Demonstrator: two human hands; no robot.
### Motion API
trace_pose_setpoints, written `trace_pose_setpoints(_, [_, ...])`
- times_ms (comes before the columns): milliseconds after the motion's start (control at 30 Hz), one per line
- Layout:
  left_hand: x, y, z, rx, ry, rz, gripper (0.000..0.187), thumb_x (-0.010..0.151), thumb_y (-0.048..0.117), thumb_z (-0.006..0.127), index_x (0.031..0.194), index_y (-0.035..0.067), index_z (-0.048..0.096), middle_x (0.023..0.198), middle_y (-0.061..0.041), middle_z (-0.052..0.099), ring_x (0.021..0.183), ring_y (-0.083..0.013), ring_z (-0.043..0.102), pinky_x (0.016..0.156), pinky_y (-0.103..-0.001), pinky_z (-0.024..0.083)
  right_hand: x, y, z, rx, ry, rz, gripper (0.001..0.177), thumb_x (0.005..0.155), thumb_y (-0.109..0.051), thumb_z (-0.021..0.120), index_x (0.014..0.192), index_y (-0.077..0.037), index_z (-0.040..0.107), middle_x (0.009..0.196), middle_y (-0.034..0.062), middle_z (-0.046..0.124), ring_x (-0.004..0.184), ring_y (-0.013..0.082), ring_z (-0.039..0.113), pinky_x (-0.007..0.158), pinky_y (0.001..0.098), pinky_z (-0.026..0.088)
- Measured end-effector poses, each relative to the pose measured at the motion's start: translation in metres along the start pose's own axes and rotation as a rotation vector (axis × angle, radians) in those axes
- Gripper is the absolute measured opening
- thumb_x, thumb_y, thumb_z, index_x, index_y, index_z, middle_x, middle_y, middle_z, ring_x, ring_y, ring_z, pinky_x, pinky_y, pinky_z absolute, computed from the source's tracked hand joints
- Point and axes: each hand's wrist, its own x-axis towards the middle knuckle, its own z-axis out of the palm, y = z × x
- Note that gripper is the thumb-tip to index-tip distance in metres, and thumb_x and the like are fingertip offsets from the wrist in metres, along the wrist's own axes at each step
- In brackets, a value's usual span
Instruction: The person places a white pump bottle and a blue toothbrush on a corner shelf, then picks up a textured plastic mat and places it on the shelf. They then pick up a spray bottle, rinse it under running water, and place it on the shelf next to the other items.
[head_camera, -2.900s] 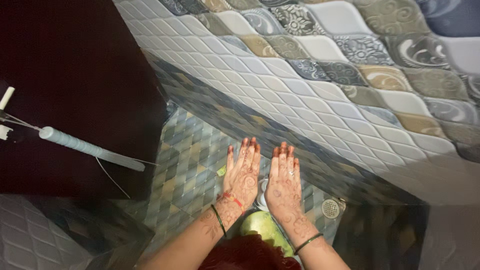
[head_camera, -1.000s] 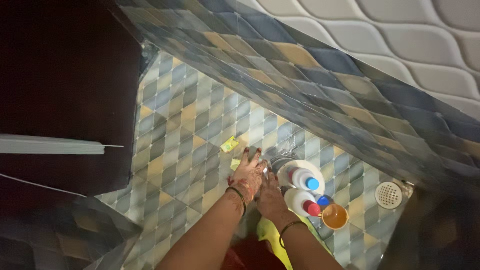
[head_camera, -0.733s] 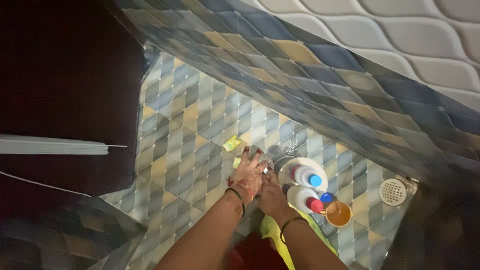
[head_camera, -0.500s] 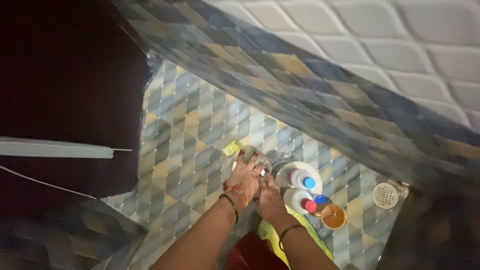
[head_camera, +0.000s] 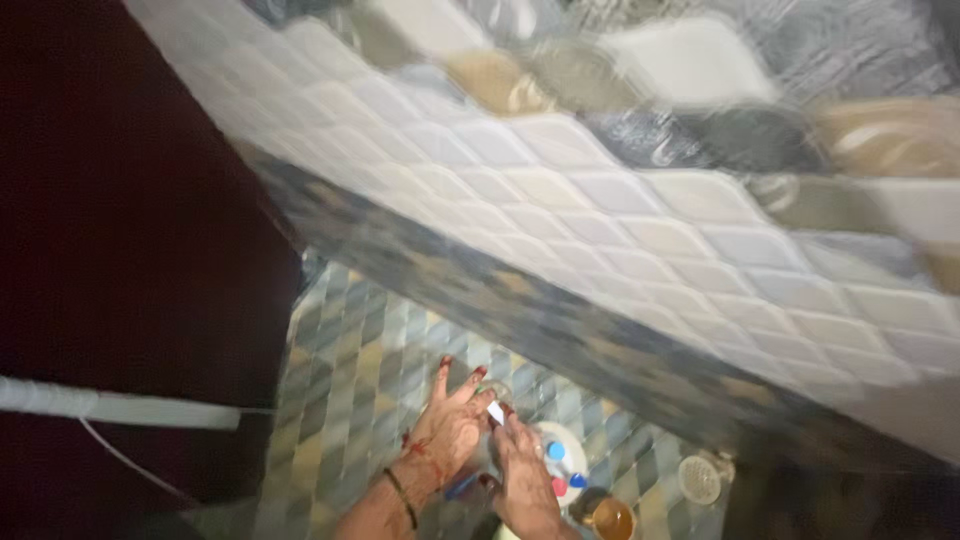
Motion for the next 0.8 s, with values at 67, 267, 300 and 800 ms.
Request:
trace_pose_setpoints(67, [-0.002, -0.003, -0.010, 0.062, 0.142, 0.035, 0.038, 0.087, 0.017, 0.058, 0.122, 0.009, 0.070, 0.145, -0.006, 0.053, 0.147, -0.0276, 0.031, 0.117, -0.073, 0.007, 0.004, -0.002, -0.018, 0.015, -0.033, 0.073, 0.095, 0.063, -0.013, 0.093, 0.146, -0.005, 0.047, 0.158, 0.0226, 0.034, 0.143, 0.0443, 0.032, 0.115, 0.0502, 0.033])
trace_pose_setpoints(267, [0.010, -0.010, -0.036, -0.169, 0.737, 0.113, 0.025, 0.094, 0.015, 0.055, 0.108, 0.007, 0.074, 0.118, -0.007, 0.069, 0.124, -0.0299, 0.055, 0.117, -0.071, 0.018, 0.009, -0.016, -0.079, 0.045, 0.007, 0.107, 0.090, 0.064, -0.010, 0.093, 0.142, -0.006, 0.047, 0.156, 0.0193, 0.033, 0.143, 0.0427, 0.030, 0.116, 0.0501, 0.033])
trace_pose_setpoints(300, [0.009, -0.009, -0.042, -0.215, 0.772, 0.123, 0.025, 0.094, 0.015, 0.055, 0.109, 0.006, 0.073, 0.117, -0.007, 0.070, 0.122, -0.0290, 0.057, 0.118, -0.068, 0.021, 0.007, -0.018, -0.090, 0.040, 0.051, 0.051, 0.088, 0.063, -0.010, 0.093, 0.138, -0.004, 0.048, 0.154, 0.0209, 0.034, 0.143, 0.0433, 0.031, 0.115, 0.0511, 0.033])
trace_pose_setpoints(800, [-0.008, 0.044, -0.189, -0.606, 0.888, 0.207, 0.022, 0.088, 0.011, 0.064, 0.107, 0.009, 0.073, 0.121, -0.012, 0.065, 0.113, -0.0290, 0.061, 0.091, -0.039, 0.055, -0.028, -0.069, -0.221, 0.237, 0.605, 0.150, 0.088, 0.064, -0.010, 0.090, 0.139, -0.008, 0.042, 0.150, 0.0174, 0.043, 0.134, 0.0325, 0.051, 0.107, 0.0433, 0.047])
